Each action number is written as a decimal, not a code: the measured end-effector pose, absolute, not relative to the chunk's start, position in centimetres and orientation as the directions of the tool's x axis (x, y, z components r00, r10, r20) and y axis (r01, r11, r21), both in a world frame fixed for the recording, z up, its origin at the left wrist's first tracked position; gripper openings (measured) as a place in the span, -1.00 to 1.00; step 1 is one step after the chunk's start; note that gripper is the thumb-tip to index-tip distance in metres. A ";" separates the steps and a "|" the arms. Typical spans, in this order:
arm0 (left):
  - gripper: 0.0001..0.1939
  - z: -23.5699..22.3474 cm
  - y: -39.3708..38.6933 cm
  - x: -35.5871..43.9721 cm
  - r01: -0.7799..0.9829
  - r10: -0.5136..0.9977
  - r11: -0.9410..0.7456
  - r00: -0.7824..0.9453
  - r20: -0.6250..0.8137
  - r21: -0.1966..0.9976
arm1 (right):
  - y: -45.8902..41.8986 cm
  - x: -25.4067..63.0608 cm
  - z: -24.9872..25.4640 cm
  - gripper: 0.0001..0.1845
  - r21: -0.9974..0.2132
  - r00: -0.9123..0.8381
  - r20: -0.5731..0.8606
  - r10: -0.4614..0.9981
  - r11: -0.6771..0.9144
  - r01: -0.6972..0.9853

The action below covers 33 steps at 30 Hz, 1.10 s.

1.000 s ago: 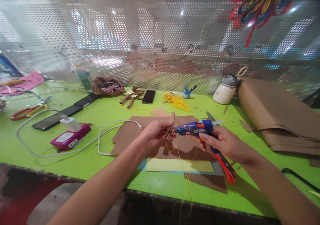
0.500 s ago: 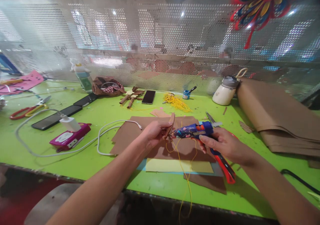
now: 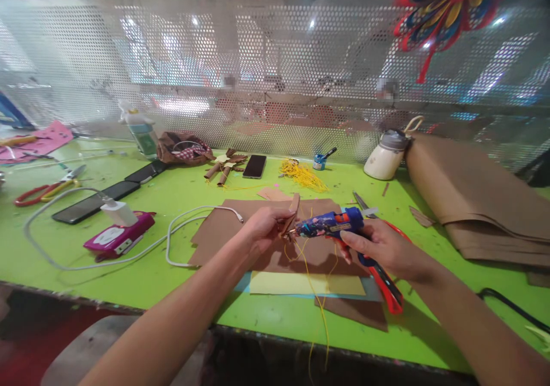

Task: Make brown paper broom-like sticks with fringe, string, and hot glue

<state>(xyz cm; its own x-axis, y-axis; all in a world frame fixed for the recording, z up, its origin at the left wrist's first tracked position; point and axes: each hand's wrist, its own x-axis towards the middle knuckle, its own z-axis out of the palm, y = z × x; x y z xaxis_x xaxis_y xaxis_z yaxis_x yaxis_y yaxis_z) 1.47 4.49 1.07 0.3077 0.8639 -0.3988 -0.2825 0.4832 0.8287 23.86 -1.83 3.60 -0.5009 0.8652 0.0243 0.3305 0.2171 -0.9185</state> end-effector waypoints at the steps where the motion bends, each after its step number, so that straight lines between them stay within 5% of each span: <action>1: -0.82 1.1 4.5 1.4 -0.285 0.865 0.479 0.312 -0.392 0.831 | -1.8 23.9 3.6 -0.56 -0.923 -0.492 0.018 0.870 0.204 0.326; 16: -0.81 0.9 4.4 1.3 -0.270 0.841 0.499 0.382 -0.384 0.824 | -1.0 24.1 3.3 -0.57 -0.949 -0.389 0.028 0.921 0.147 0.279; 33: -0.88 1.0 4.7 1.3 -0.318 0.847 0.507 0.359 -0.393 0.801 | -1.6 24.1 3.4 -0.58 -0.954 -0.498 -0.021 0.867 0.131 0.269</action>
<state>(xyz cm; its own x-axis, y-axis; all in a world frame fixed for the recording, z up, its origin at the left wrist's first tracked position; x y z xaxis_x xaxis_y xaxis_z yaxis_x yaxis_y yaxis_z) 1.31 4.70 1.05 0.3591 0.8465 -0.3930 -0.3183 0.5069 0.8011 24.05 -1.57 3.37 -0.4979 0.8670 -0.0212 0.2691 0.1312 -0.9541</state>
